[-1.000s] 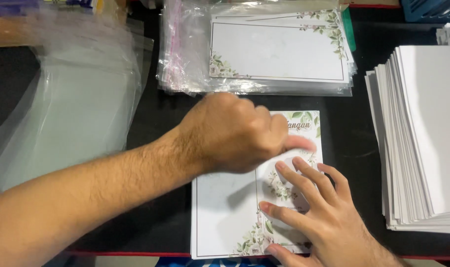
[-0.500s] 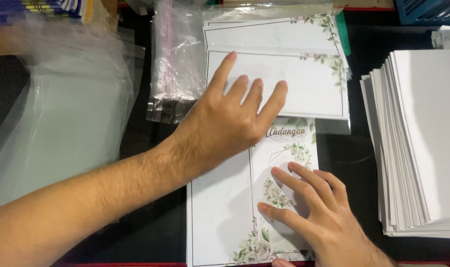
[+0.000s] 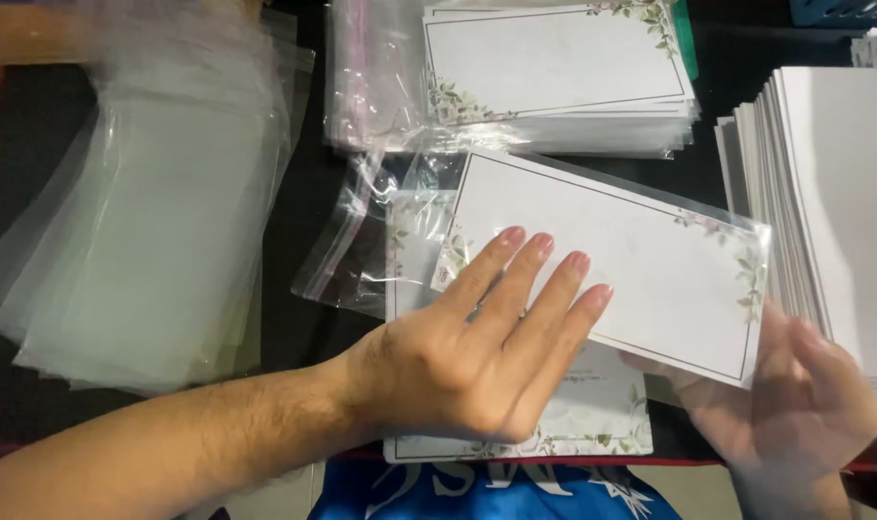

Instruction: Folding paper invitations and inserting them into plastic sleeves

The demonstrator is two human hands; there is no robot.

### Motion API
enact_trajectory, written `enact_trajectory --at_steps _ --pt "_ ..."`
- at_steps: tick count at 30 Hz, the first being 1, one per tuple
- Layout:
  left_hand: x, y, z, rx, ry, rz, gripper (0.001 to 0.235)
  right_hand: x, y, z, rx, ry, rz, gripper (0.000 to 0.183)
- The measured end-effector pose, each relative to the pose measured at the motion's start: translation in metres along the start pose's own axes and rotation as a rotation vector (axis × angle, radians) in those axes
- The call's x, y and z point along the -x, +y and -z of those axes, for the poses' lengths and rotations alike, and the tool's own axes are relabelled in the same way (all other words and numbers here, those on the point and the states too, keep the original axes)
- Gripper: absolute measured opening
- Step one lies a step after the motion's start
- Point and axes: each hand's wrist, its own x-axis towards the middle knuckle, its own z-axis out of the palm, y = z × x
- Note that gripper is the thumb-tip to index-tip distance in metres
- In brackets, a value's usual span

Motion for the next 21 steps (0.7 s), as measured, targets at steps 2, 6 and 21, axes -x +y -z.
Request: enact_trajectory --at_steps 2,6,21 --pt "0.012 0.000 0.005 0.057 -0.105 0.060 0.038 0.007 0.007 0.010 0.252 0.244 0.036 0.056" --pt "0.032 -0.007 0.021 0.331 -0.277 0.523 0.102 0.008 0.013 0.008 0.656 0.596 0.093 0.042" --pt "0.055 -0.050 0.035 1.163 -0.136 1.409 0.016 0.010 0.015 0.024 1.057 0.427 0.296 0.034"
